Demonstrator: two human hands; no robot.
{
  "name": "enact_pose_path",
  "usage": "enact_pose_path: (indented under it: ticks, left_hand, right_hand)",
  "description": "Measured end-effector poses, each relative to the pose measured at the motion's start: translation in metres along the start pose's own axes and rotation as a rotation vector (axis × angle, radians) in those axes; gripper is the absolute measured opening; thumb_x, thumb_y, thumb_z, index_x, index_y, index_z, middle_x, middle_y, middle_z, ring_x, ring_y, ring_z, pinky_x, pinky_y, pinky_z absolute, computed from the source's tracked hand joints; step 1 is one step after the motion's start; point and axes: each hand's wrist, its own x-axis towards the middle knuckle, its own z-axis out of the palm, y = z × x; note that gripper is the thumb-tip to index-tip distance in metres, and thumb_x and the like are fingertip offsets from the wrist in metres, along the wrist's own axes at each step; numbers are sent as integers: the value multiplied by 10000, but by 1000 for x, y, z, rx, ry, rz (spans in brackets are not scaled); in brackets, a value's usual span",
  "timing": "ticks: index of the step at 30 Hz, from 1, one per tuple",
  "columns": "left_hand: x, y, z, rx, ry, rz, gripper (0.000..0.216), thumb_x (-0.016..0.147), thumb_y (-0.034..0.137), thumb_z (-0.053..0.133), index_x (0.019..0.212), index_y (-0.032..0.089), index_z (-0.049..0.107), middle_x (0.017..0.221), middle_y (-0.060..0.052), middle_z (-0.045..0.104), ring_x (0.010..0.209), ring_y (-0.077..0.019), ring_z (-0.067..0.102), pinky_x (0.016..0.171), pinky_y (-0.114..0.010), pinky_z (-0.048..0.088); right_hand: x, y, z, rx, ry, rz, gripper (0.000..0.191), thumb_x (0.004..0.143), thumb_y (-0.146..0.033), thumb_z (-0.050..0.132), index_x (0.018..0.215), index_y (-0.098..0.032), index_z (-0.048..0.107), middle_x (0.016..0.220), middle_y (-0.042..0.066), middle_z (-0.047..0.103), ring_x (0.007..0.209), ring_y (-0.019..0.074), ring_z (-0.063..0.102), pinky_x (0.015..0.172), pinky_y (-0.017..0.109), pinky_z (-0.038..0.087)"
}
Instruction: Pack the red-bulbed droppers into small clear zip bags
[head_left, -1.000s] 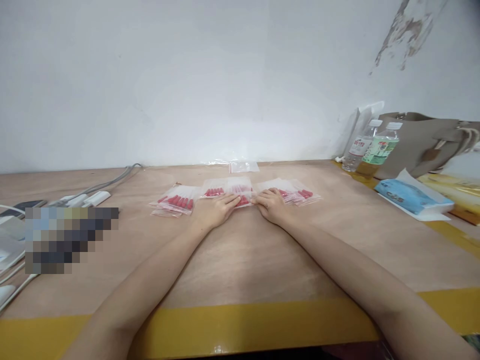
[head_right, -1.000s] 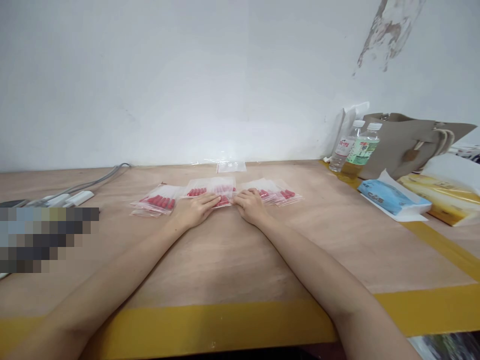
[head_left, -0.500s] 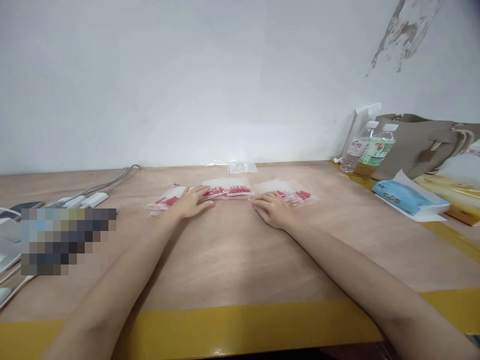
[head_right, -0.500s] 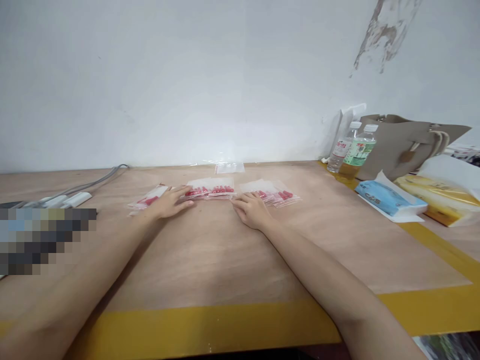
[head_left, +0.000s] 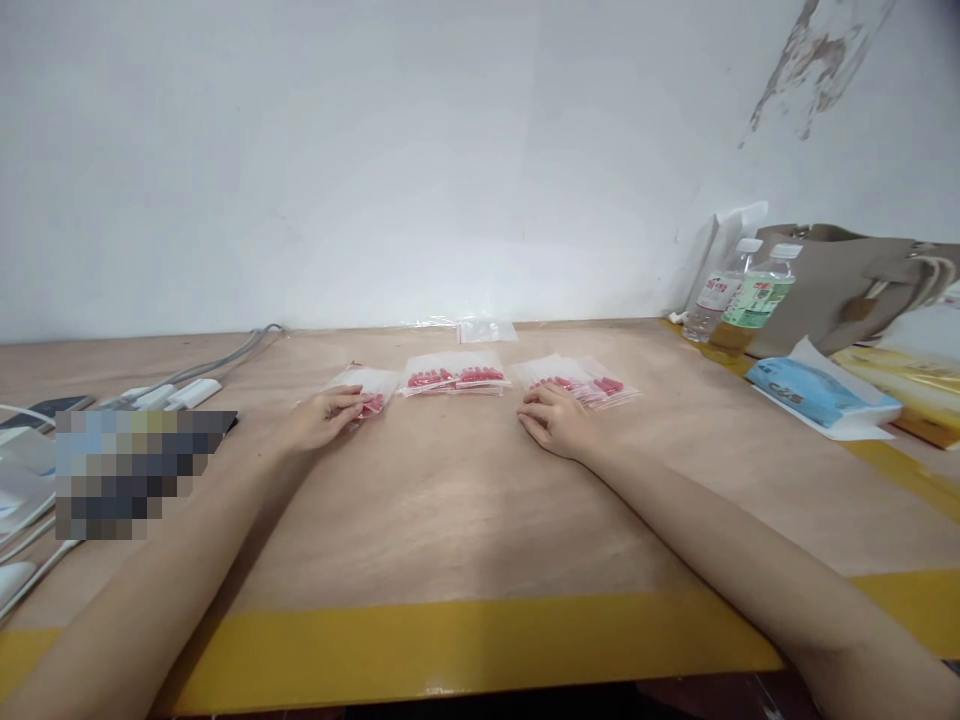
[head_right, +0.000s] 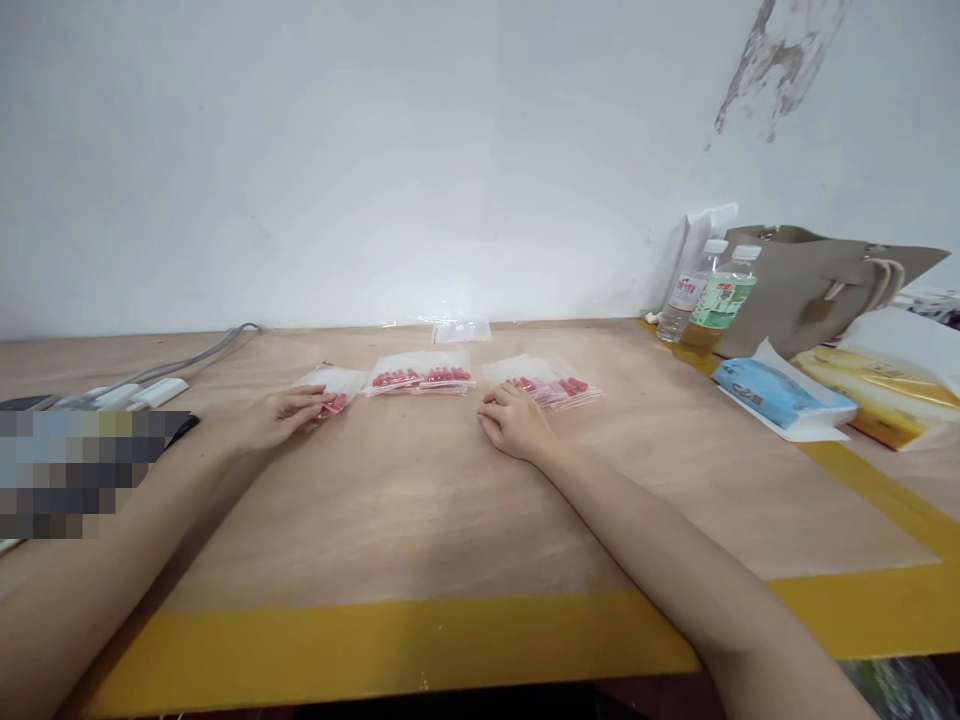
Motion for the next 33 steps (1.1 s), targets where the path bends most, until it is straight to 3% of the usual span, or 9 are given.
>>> enact_pose_path:
  ticks: [3, 5, 8, 10, 14, 20, 25, 29, 33]
  left_hand:
    - [-11, 8, 11, -30, 341, -112, 493, 882, 499, 288, 1074, 176, 608, 1078, -60, 631, 998, -239, 578, 856, -355, 451]
    - [-23, 21, 17, -6, 471, -159, 432, 895, 435, 306, 1073, 172, 600, 1078, -61, 629, 977, -248, 583, 840, -383, 457]
    - [-45, 50, 22, -15, 389, -14, 318, 875, 394, 398, 1001, 232, 640, 1046, -17, 644, 981, -215, 583, 882, -355, 445]
    - [-56, 74, 25, -77, 206, 241, 302, 888, 352, 398, 1044, 233, 627, 1107, -22, 617, 1056, -203, 543, 932, -355, 417]
    - [-53, 123, 37, -166, 36, 384, 316, 918, 281, 356, 1150, 240, 566, 1214, -27, 549, 1151, -185, 474, 982, -372, 378]
    - [-2, 168, 70, -284, 138, 470, 292, 904, 260, 397, 1104, 175, 592, 1138, -81, 592, 1084, -191, 525, 943, -360, 416]
    - [15, 176, 81, -326, 134, 504, 277, 894, 260, 422, 1096, 165, 586, 1099, -79, 611, 1028, -177, 560, 908, -327, 446]
    - [7, 167, 74, -342, 155, 537, 312, 847, 290, 513, 1135, 182, 562, 1137, -79, 589, 1052, -197, 548, 908, -348, 446]
    - [-2, 152, 63, -308, 157, 475, 298, 831, 319, 529, 1088, 187, 603, 1090, -77, 618, 1009, -206, 578, 886, -355, 462]
  right_hand:
    - [1, -1, -2, 8, -12, -4, 189, 817, -194, 482, 772, -177, 665, 825, 78, 596, 798, 175, 515, 712, 324, 413]
    - [1, -2, -4, 14, -16, -5, 194, 819, -189, 476, 773, -176, 663, 816, 78, 596, 790, 173, 520, 702, 320, 419]
    - [-2, -3, -5, 31, -20, 0, 194, 821, -187, 471, 783, -176, 660, 810, 76, 599, 780, 171, 526, 679, 308, 426]
    - [-6, -5, -6, 43, -27, -13, 187, 822, -193, 473, 797, -182, 658, 804, 71, 601, 776, 170, 529, 675, 305, 426]
    - [-15, -14, -13, 89, -52, -61, 172, 811, -269, 515, 892, -193, 646, 834, 65, 610, 780, 171, 533, 692, 311, 421]
    - [-22, -28, -21, 117, -90, -143, 228, 817, -305, 523, 1003, -214, 619, 788, 41, 629, 770, 163, 547, 737, 311, 391]
    - [-18, -29, -14, -42, -51, -177, 211, 840, -232, 477, 985, -208, 628, 723, 32, 634, 714, 154, 541, 715, 305, 348]
    - [-12, -33, -14, -158, -72, -253, 213, 855, -220, 444, 836, -210, 656, 706, 33, 638, 688, 144, 521, 730, 310, 321]
    - [-7, -34, -18, -180, -109, -277, 246, 864, -208, 426, 779, -212, 656, 692, 28, 633, 682, 133, 507, 731, 308, 307]
